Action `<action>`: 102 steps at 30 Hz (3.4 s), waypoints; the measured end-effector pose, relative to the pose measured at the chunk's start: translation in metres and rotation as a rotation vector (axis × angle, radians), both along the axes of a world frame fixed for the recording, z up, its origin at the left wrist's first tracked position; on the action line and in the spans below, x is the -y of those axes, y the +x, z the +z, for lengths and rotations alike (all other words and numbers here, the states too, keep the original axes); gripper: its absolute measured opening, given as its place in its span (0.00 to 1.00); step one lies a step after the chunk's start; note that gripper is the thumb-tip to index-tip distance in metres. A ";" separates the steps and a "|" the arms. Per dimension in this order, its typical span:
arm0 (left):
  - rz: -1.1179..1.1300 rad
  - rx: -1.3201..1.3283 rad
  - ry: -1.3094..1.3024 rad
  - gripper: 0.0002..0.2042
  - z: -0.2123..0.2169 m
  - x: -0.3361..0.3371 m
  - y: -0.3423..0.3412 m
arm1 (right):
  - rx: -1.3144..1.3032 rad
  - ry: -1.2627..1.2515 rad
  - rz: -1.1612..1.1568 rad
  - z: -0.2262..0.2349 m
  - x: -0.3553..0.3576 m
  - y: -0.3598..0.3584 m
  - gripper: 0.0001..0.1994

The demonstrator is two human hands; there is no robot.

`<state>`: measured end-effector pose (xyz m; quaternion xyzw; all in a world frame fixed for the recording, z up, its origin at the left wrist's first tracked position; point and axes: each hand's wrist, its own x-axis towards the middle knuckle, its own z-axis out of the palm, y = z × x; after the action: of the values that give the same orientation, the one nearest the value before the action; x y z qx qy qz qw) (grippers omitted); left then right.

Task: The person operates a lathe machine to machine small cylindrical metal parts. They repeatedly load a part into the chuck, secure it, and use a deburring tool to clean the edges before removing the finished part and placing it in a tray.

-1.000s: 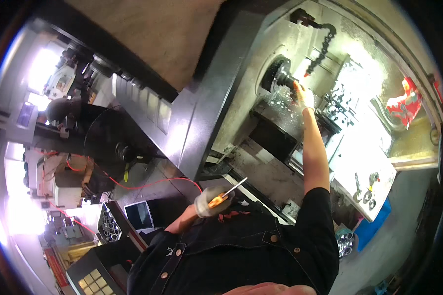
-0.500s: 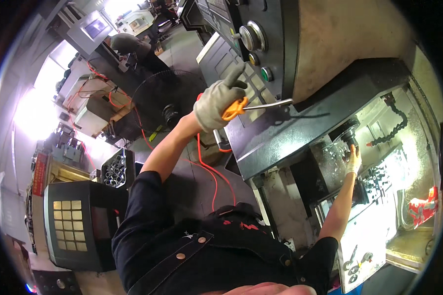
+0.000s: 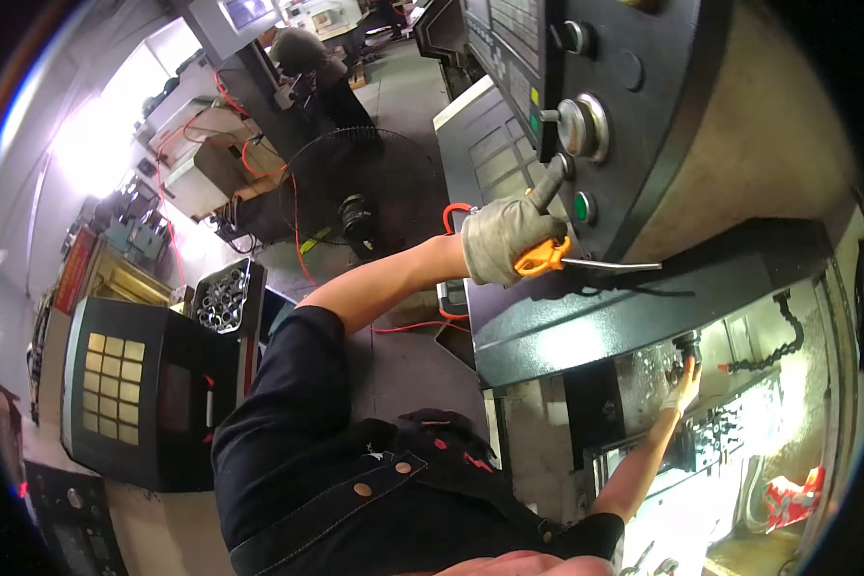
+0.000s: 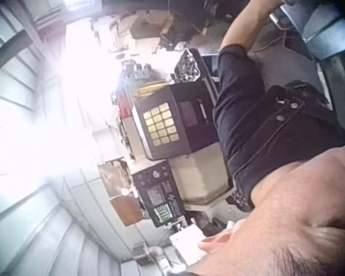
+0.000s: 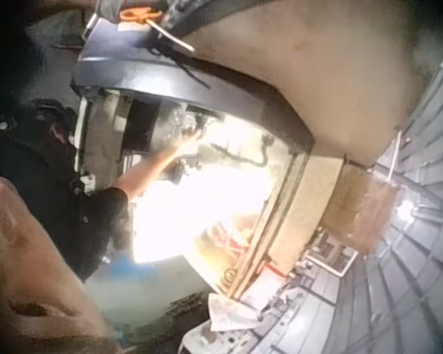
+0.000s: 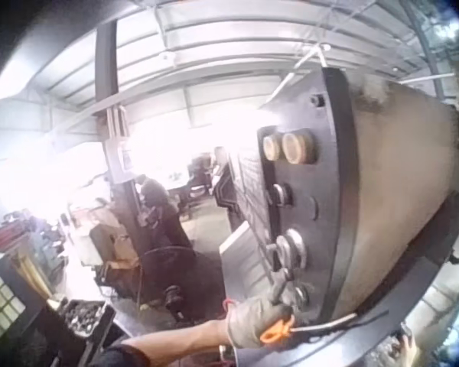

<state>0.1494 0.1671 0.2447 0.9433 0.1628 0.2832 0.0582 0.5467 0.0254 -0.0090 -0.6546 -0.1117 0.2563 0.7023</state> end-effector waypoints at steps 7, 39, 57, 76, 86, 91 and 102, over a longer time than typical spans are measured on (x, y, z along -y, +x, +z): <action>0.107 -0.110 -0.059 0.11 0.008 0.009 -0.001 | -0.036 -0.027 -0.009 -0.037 -0.008 0.025 0.33; -0.177 0.475 -0.546 0.24 -0.071 0.077 -0.102 | 0.017 -0.081 0.367 0.031 0.078 -0.379 0.10; -0.737 -0.498 -0.780 0.19 -0.217 0.341 -0.158 | -0.574 1.084 -0.273 0.019 0.406 -0.441 0.19; -1.224 -0.755 -0.475 0.19 -0.241 0.356 -0.106 | -0.897 0.843 -1.101 -0.131 0.451 -0.558 0.09; -0.991 -0.825 -0.612 0.20 -0.255 0.265 -0.128 | -0.350 0.320 -1.245 -0.041 0.519 -0.350 0.25; -0.998 -0.844 -0.648 0.21 -0.270 0.246 -0.109 | -0.338 0.314 -1.137 -0.060 0.478 -0.380 0.31; -1.425 -1.096 -0.491 0.21 -0.279 0.269 -0.103 | -0.960 -0.433 -1.353 -0.302 0.337 -0.858 0.15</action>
<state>0.0464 -0.1018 -0.0340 0.7840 -0.3946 -0.3465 0.3311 -0.3113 -0.3114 -0.3107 -0.5207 0.6636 0.0470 0.5351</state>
